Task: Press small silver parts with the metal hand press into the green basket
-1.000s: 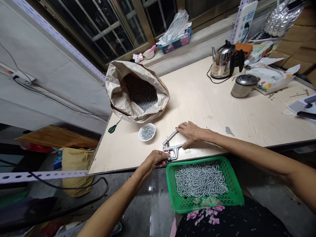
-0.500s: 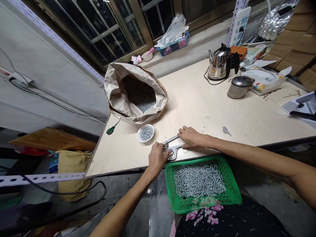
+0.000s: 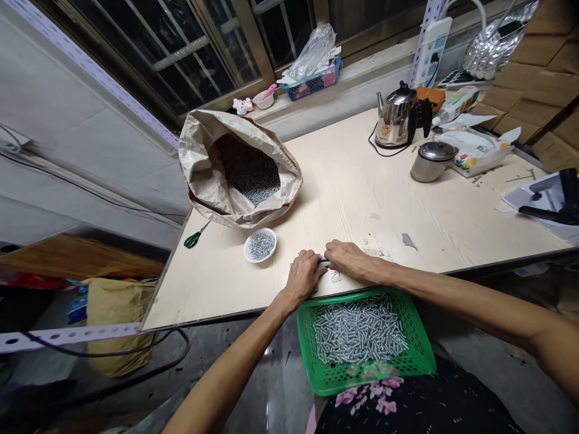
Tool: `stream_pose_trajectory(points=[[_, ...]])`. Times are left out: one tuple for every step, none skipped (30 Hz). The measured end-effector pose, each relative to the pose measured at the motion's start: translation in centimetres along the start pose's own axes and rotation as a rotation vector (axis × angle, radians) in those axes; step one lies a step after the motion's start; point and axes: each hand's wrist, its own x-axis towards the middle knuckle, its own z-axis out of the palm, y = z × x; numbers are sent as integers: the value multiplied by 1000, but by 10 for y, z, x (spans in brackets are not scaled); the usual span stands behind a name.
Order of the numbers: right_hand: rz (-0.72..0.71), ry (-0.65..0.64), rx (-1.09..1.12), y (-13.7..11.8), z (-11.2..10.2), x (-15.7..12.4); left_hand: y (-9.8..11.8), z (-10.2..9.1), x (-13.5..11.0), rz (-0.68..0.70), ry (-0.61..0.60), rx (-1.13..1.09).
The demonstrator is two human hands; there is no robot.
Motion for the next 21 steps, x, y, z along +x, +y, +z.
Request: stream_pose_trajectory(points=[[1,-7,-1,-1,2,1,1,2,0,-15,13,-13],[4,-12,-1,-2,3,1,1,3,0,-28,22,-24],[6,-10,-2,-1,3,1,1,4,-1,-39,29,-33],[3,-1,-2,1,2,1,1,5,-1,-45,40,-44],[-6,12,1,3,1,0,-1,5,-2,-48,61,-61],[-24,31,9,6,-1,0,-3,5,-4,-54,98,-85],[-49,52,23,10,-4,-2,-5,3,-7,-65,148,-115],[-73,74,41,12,-6,-3,-9,2,-11,-93,209,-147],[-84,97,60,14,-8,-4,-12,-1,-17,-140,270,-176],[-73,123,74,15,-10,-6,-15,-3,-23,-211,320,-193],[-40,151,82,15,-11,-7,-18,-6,-30,-297,350,-194],[-3,176,87,13,-10,-9,-20,-8,-36,-383,353,-181],[24,195,94,10,-9,-10,-21,-9,-43,-459,333,-159],[33,203,102,6,-7,-11,-21,-10,-48,-519,295,-137],[27,202,111,2,-5,-12,-21,-10,-52,-561,245,-124],[9,190,117,-3,-2,-13,-20,-10,-54,-593,192,-128],[-8,171,118,-8,2,-14,-19,-9,-55,-623,139,-150],[-16,150,108,-12,5,-14,-18,-9,-54,-654,89,-183],[-16,128,90,-15,7,-13,-17,-8,-53,-684,48,-219],[-10,109,66,-17,10,-12,-18,-9,-50,-711,15,-250],[-3,96,40,-19,12,-11,-19,-9,-47,-733,-10,-273]])
